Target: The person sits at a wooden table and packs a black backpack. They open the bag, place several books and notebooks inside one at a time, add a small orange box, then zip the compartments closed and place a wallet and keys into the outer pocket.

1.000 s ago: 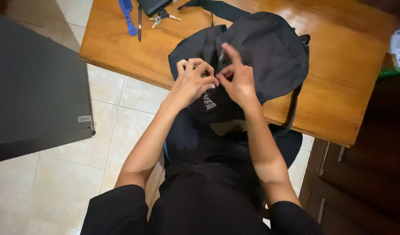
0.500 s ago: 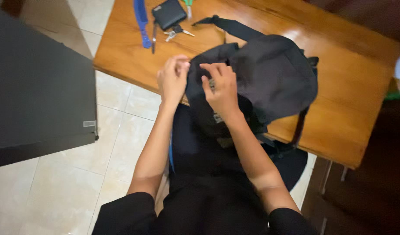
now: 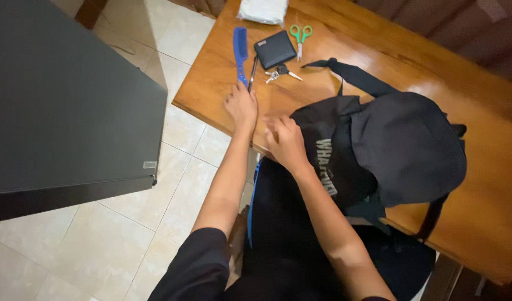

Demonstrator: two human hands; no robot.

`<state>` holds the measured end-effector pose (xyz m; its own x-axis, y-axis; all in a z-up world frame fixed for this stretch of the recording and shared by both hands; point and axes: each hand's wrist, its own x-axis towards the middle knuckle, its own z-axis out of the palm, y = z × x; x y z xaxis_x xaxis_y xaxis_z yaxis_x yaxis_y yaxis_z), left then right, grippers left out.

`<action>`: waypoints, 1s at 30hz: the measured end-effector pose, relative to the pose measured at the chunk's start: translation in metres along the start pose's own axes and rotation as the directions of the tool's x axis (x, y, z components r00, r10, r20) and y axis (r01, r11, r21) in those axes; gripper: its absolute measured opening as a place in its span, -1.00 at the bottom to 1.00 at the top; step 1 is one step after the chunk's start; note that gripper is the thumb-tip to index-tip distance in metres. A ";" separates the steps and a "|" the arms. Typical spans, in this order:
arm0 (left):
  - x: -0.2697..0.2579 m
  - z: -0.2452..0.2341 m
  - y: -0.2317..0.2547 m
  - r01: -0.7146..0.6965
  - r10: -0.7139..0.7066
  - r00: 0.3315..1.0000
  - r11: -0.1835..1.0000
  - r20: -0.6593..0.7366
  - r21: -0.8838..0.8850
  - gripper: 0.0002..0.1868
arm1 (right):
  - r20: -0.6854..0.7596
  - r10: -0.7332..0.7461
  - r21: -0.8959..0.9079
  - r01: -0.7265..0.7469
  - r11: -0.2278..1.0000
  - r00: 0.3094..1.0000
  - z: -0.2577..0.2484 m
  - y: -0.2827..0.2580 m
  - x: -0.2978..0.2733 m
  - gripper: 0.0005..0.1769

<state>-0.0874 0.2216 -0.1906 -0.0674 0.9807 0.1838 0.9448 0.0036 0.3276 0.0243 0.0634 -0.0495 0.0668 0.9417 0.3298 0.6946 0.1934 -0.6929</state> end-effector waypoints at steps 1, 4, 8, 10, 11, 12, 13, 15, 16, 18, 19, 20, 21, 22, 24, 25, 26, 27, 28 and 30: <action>0.003 0.007 -0.001 -0.011 0.011 1.000 1.000 0.002 0.010 -0.60 | -0.007 0.008 0.019 -0.008 1.000 1.000 0.001 0.002 0.002 -0.70; -0.003 0.018 -0.002 0.049 -0.046 0.998 0.995 0.043 -0.089 -0.64 | 0.012 0.123 0.158 -0.123 0.980 0.992 -0.002 0.004 0.007 -0.66; -0.028 -0.006 0.011 0.175 -0.135 0.984 0.833 0.113 -0.525 -0.73 | -0.010 0.228 0.243 -0.219 0.945 0.974 -0.011 0.004 0.016 -0.53; -0.056 -0.039 0.021 0.301 -0.201 0.953 0.735 0.229 -0.608 -0.72 | -0.021 0.244 0.267 -0.230 0.936 0.969 -0.017 0.003 0.019 -0.48; -0.066 -0.058 0.030 0.283 -0.127 0.955 0.656 0.267 -0.699 -0.73 | -0.033 0.261 0.306 -0.238 0.922 0.965 -0.021 0.002 0.021 -0.45; -0.076 -0.077 0.038 0.272 -0.049 0.953 0.565 0.298 -0.779 -0.73 | -0.044 0.278 0.344 -0.247 0.906 0.959 -0.024 0.001 0.022 -0.42; -0.087 -0.096 0.047 0.268 0.031 0.948 0.463 0.317 -0.845 -0.73 | -0.055 0.297 0.381 -0.255 0.889 0.953 -0.029 0.001 0.021 -0.38; -0.100 -0.134 0.063 0.255 0.157 0.925 0.419 0.346 -0.871 -0.76 | -0.144 0.297 0.436 -0.209 0.876 0.944 -0.043 0.001 0.025 -0.42; -0.106 -0.149 0.070 0.256 0.221 0.905 0.398 0.363 -0.881 -0.78 | -0.187 0.304 0.461 -0.190 0.867 0.934 -0.051 0.001 0.023 -0.44; -0.110 -0.173 0.081 0.145 0.292 0.913 0.423 0.286 -0.894 -0.78 | -0.175 0.341 0.629 -0.162 0.760 0.924 -0.073 0.006 0.023 -0.46; -0.111 -0.182 0.085 0.087 0.328 0.912 0.431 0.246 -0.898 -0.78 | -0.167 0.356 0.704 -0.141 0.696 0.920 -0.081 0.008 0.021 -0.47; -0.113 -0.190 0.090 0.068 0.353 0.904 0.440 0.242 -0.895 -0.79 | -0.178 0.346 0.699 -0.129 0.703 0.921 -0.091 0.008 0.016 -0.37; -0.113 -0.195 0.095 0.048 0.379 0.894 0.448 0.238 -0.893 -0.79 | -0.189 0.336 0.693 -0.117 0.711 0.923 -0.102 0.009 0.011 -0.26; -0.117 -0.200 0.100 0.033 0.404 0.883 0.457 0.240 -0.889 -0.80 | -0.197 0.332 0.688 -0.111 0.717 0.922 -0.112 0.010 0.003 -0.16; -0.126 -0.207 0.110 -0.013 0.428 0.878 0.466 0.213 -0.885 -0.80 | -0.256 0.340 0.637 -0.107 0.763 0.905 -0.134 0.016 -0.008 -0.21; -0.130 -0.210 0.115 -0.037 0.442 0.875 0.468 0.197 -0.883 -0.79 | -0.286 0.340 0.609 -0.105 0.787 0.896 -0.148 0.021 -0.014 -0.23; -0.133 -0.213 0.118 -0.101 0.508 0.844 0.464 0.171 -0.880 -0.78 | -0.318 0.342 0.626 -0.074 0.776 0.884 -0.162 0.026 -0.019 -0.21; -0.137 -0.216 0.122 -0.165 0.572 0.808 0.455 0.145 -0.875 -0.76 | -0.350 0.343 0.642 -0.043 0.765 0.872 -0.176 0.031 -0.024 -0.19; -0.142 -0.217 0.125 -0.226 0.628 0.768 0.444 0.122 -0.867 -0.73 | -0.377 0.344 0.659 -0.012 0.752 0.860 -0.186 0.036 -0.030 -0.16; -0.151 -0.219 0.132 -0.392 0.723 0.689 0.424 0.045 -0.816 -0.67 | -0.407 0.345 0.612 -0.028 0.791 0.846 -0.198 0.043 -0.042 -0.15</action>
<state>-0.0226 0.0316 0.0281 0.6513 0.6872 0.3217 0.1656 -0.5425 0.8235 0.1927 -0.0222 0.0338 0.5874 0.7511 0.3012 0.1092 0.2952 -0.9492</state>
